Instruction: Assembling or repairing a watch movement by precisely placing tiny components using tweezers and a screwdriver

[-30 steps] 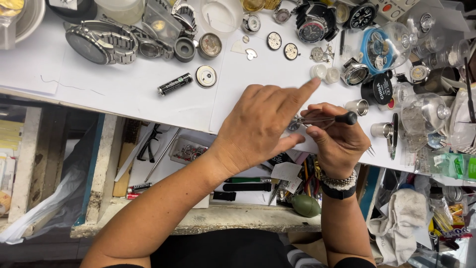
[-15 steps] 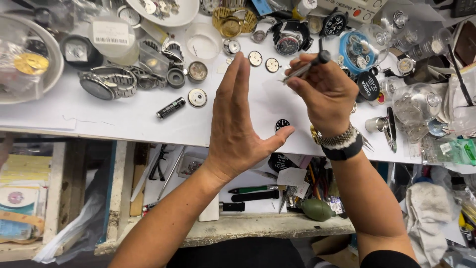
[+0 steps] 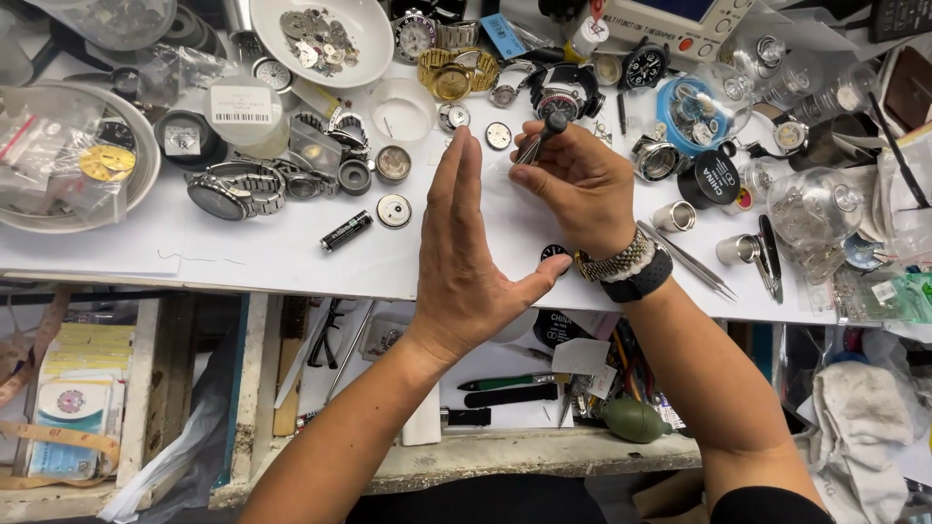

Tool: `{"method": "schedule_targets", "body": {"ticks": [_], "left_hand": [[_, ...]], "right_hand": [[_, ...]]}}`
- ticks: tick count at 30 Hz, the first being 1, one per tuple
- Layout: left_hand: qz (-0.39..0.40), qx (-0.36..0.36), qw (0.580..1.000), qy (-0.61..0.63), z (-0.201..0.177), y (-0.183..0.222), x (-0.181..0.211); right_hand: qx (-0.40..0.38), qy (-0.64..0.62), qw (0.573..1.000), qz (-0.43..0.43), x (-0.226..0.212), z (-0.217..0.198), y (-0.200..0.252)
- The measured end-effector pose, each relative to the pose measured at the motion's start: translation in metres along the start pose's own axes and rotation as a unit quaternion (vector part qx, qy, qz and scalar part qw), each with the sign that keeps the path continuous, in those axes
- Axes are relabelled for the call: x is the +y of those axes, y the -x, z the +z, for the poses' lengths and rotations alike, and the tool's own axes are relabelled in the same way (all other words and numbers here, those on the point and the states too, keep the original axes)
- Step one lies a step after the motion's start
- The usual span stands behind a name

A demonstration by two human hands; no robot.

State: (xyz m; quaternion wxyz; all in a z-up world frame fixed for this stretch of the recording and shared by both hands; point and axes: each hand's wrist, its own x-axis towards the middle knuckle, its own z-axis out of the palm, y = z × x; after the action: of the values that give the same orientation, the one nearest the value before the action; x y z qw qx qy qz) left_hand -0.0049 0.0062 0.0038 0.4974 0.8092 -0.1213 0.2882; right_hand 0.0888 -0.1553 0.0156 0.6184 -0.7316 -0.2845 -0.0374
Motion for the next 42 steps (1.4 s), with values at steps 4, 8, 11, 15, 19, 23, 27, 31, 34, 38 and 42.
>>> {"method": "schedule_targets", "body": {"ticks": [4,8,11,15,19,23,27,31,34,38,42], "left_hand": [[0.0,-0.001,1.0,-0.003,0.0,0.0,0.0],[0.002,0.004,1.0,-0.012,0.001,0.001,0.0],[0.012,-0.001,1.0,-0.019,0.003,0.002,-0.003],[0.006,-0.005,0.999,-0.046,0.005,0.001,-0.002],[0.014,-0.031,0.996,-0.085,0.009,0.001,-0.002],[0.024,-0.073,0.975,-0.209,0.017,0.003,-0.003],[0.05,-0.085,0.956,-0.278,0.018,-0.003,0.0],[0.087,-0.087,0.947,-0.297,0.021,-0.01,-0.005],[0.122,-0.084,0.94,-0.309,0.021,-0.012,-0.009],[0.149,-0.091,0.942,-0.288,0.02,-0.016,-0.009],[0.168,-0.095,0.94,-0.281,0.018,-0.019,-0.009]], "right_hand": [[-0.002,-0.008,1.0,0.007,0.001,-0.001,0.002],[0.006,-0.007,1.0,0.005,0.003,-0.003,0.004],[0.016,0.028,0.999,-0.031,-0.018,-0.006,0.002],[0.056,0.063,0.995,-0.059,-0.045,-0.027,0.018],[0.1,0.179,0.977,-0.053,-0.065,-0.064,0.07],[0.106,0.326,0.939,-0.008,-0.073,-0.103,0.129],[0.154,0.373,0.915,0.024,-0.068,-0.131,0.172],[0.153,0.515,0.844,0.002,-0.054,-0.153,0.198],[0.148,0.565,0.812,0.002,-0.045,-0.16,0.206],[0.155,0.607,0.779,0.003,-0.037,-0.166,0.21],[0.16,0.619,0.769,0.001,-0.031,-0.168,0.212]]}}
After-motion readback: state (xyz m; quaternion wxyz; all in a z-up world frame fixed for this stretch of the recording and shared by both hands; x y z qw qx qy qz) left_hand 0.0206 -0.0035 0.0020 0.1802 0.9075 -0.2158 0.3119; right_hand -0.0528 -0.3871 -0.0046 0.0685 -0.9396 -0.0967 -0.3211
